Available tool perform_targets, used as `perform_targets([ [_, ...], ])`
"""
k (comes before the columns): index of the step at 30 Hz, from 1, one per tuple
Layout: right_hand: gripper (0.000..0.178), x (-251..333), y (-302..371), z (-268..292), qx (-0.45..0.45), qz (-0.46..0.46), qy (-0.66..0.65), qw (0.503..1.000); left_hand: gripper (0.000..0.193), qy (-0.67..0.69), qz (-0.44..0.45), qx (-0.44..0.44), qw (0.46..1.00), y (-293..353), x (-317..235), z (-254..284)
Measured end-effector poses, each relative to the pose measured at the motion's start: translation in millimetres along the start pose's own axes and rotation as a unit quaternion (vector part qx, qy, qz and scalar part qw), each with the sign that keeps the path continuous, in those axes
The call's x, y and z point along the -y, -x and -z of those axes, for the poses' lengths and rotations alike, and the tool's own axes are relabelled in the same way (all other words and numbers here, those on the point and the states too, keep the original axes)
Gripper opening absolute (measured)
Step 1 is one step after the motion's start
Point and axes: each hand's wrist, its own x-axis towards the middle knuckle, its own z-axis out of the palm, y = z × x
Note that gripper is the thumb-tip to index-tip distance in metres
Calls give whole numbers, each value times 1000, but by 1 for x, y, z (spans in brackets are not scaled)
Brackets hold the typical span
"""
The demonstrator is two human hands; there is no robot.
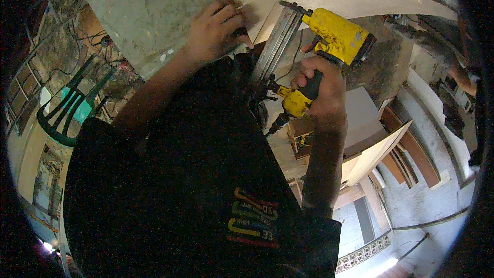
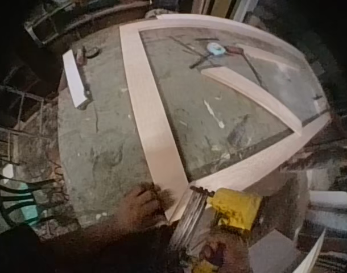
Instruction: The person opens a small packet and places it on the table. They then position several wooden strips on a workbench and use a yellow nail gun to fasten them together, forming a rectangular frame. A second person is visible in the background working on similar pieces.
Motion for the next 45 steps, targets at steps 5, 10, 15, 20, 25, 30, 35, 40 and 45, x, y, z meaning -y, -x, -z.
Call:
perform_targets([
  [5, 31, -2, -3, 5, 30, 3, -22, 999, 46, -15, 2, -25, 1000, 0, -3, 2],
  [10, 37, -5, -7, 9, 57, -2, -22, 998, 46, 4, -14, -21, 1000, -1, -2, 6],
  [15, 42, -11, -13, 18, 102, 22, -19, 994, 45, 13, -15, -18, 1000, 0, 1, 4],
  [20, 45, -25, -6, 30, 108, 16, -103, 989, 44, -13, -24, 1, 1000, -2, 3, 6],
  [25, 57, -40, 21, 60, 68, 84, -130, 986, 65, -170, -138, 60, 974, -51, 20, 10],
  [30, 36, -61, 35, 93, -23, 101, -205, 973, 101, -107, -179, 189, 960, -91, 16, 14],
  [35, 14, -93, 26, 118, -131, 127, -51, 982, 112, -70, -180, 204, 960, -102, 16, 17],
  [40, 26, -140, -3, 139, -145, 14, -231, 962, 110, -41, -185, 185, 964, -110, 20, 16],
  [45, 60, -168, -35, 148, -113, 73, 150, 980, 108, -50, -191, 164, 966, -113, 14, 20],
])
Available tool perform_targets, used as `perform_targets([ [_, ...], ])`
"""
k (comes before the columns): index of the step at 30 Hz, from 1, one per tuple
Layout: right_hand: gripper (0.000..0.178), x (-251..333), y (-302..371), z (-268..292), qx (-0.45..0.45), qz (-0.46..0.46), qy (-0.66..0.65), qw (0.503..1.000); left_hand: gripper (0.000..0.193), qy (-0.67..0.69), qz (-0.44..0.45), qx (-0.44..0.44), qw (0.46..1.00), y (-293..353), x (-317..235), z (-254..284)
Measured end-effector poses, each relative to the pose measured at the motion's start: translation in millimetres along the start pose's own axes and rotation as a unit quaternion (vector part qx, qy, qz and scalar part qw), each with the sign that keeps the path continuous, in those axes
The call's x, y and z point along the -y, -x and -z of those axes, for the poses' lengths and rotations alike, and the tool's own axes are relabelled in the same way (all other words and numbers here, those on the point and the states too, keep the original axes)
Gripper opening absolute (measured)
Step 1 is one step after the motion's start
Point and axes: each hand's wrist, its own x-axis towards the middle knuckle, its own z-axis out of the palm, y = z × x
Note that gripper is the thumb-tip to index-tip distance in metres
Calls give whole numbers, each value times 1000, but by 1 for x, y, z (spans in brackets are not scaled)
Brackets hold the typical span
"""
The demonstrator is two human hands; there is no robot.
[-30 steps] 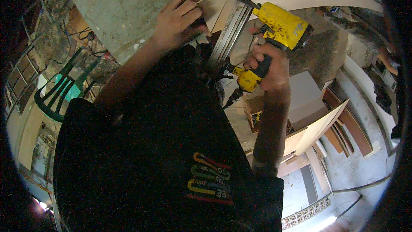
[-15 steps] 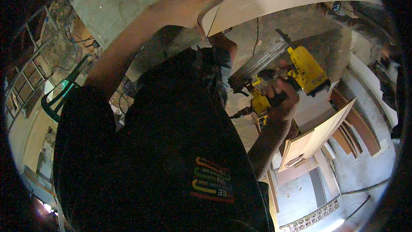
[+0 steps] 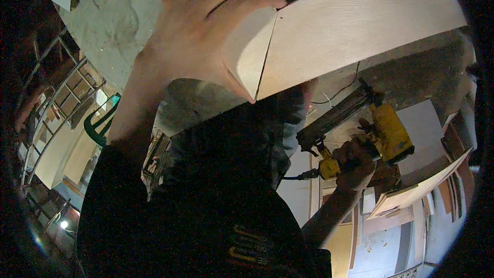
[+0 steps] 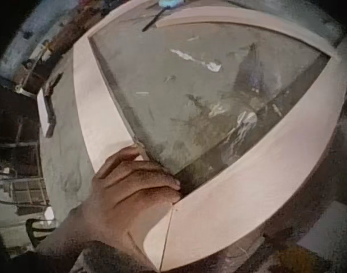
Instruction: The person opens a small packet and places it on the table. They then position several wooden strips on a workbench and use a yellow nail gun to fasten them together, forming a rectangular frame. A second person is visible in the background working on similar pieces.
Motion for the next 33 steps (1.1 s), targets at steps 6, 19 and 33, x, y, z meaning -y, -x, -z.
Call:
perform_targets([
  [6, 59, -7, -4, -4, 1, -98, -214, 972, 101, -25, 1, -23, 999, -10, -6, -6],
  [19, 16, 94, 68, -5, -46, 46, -171, 983, 124, -46, -16, 0, 999, 5, 3, -8],
  [33, 49, 203, 64, -1, -108, 336, -135, 926, 148, 114, 467, -161, 862, -3, -42, -38],
])
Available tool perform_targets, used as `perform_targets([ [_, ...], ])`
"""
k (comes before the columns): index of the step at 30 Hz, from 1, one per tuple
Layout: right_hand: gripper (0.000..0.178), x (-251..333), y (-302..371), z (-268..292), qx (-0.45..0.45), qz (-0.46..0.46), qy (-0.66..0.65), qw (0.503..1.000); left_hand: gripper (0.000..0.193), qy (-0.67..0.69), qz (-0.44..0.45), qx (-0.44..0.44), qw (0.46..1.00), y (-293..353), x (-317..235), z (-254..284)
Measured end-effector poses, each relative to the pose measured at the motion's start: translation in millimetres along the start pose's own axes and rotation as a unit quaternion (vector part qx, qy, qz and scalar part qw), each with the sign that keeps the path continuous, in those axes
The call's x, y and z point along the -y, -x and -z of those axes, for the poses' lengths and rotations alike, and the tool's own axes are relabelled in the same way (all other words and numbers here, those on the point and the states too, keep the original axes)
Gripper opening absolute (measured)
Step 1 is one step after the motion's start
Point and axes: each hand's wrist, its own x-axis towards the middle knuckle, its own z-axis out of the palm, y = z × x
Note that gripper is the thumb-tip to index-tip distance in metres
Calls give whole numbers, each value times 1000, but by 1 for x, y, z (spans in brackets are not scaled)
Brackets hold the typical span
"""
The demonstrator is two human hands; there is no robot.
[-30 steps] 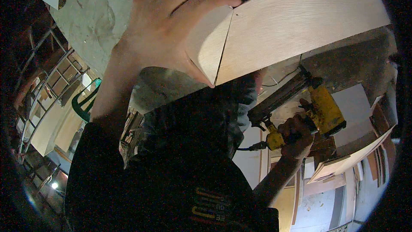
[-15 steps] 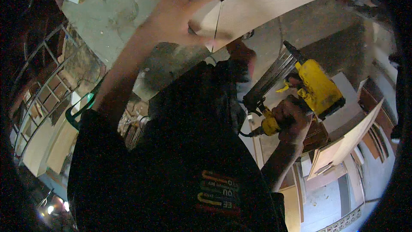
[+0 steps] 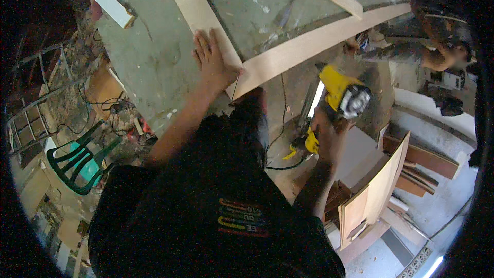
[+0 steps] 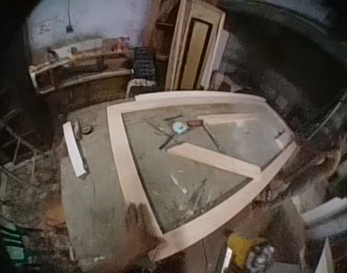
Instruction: The person opens a small packet and places it on the table. They then position several wooden strips on a workbench and use a yellow nail gun to fasten them together, forming a rectangular frame. A second person is visible in the background working on similar pieces.
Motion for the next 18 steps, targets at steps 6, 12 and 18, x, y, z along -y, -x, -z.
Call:
perform_targets([
  [6, 63, 38, -125, -89, 140, 154, 536, 818, 153, 9, 60, 16, 998, 8, 7, -6],
  [12, 73, -18, -214, -195, 166, 293, 601, 725, 152, 50, 61, -16, 997, 13, -1, 3],
  [18, 82, -62, -248, -250, 215, 337, 565, 722, 151, 15, 147, -56, 987, 25, -7, -7],
])
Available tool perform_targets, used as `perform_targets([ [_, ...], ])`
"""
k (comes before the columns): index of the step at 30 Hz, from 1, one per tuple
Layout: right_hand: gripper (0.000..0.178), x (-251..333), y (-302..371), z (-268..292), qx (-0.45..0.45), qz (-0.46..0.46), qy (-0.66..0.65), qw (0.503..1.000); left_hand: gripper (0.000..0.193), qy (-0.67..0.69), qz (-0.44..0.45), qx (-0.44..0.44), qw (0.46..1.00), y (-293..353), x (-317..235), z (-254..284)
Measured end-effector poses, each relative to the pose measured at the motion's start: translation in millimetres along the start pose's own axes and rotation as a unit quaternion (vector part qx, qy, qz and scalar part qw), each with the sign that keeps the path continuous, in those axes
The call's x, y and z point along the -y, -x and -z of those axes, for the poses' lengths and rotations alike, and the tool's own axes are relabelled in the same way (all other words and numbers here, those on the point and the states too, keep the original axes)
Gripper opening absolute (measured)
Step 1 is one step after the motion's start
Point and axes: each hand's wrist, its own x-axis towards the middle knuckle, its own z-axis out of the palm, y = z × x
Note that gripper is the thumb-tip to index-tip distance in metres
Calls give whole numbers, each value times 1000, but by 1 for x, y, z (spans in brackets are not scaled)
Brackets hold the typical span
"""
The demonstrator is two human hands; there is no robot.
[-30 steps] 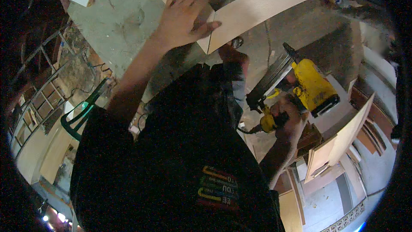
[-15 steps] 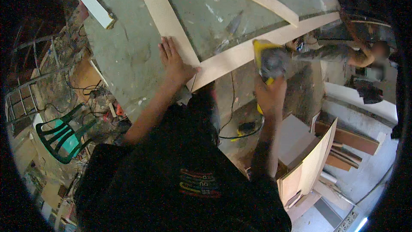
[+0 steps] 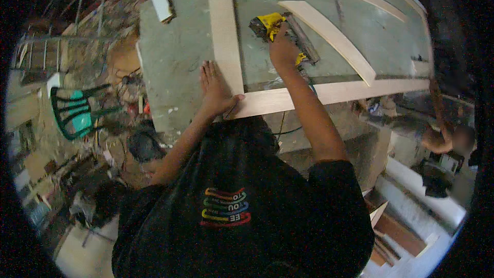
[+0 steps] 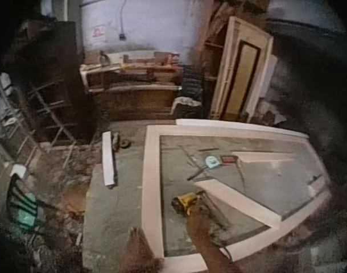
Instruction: The person opens a small packet and places it on the table. They then position several wooden strips on a workbench and use a yellow nail gun to fasten them together, forming a rectangular frame. A second person is visible in the background working on similar pieces.
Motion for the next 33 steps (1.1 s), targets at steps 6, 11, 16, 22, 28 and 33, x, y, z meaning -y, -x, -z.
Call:
perform_targets([
  [6, 96, -5, 11, -8, -40, 96, -71, 992, 137, -10, 38, -5, 999, 5, -18, 11],
  [11, 86, -6, 13, -11, -63, 109, -141, 982, 104, 32, -52, -273, 960, -11, -49, 27],
  [16, 79, -2, 13, -10, 10, 64, -150, 987, 78, -98, -20, -169, 981, -38, -66, -11],
  [22, 85, 1, 15, 9, -72, 77, -184, 977, 69, -155, -7, -213, 965, -49, -47, -26],
  [28, 82, -23, 67, 9, -140, 123, -157, 970, 68, -221, -20, -171, 960, -32, -36, -37],
  [33, 84, -4, 156, 3, 26, 307, -209, 928, 67, -70, -11, -271, 960, -57, -11, -37],
])
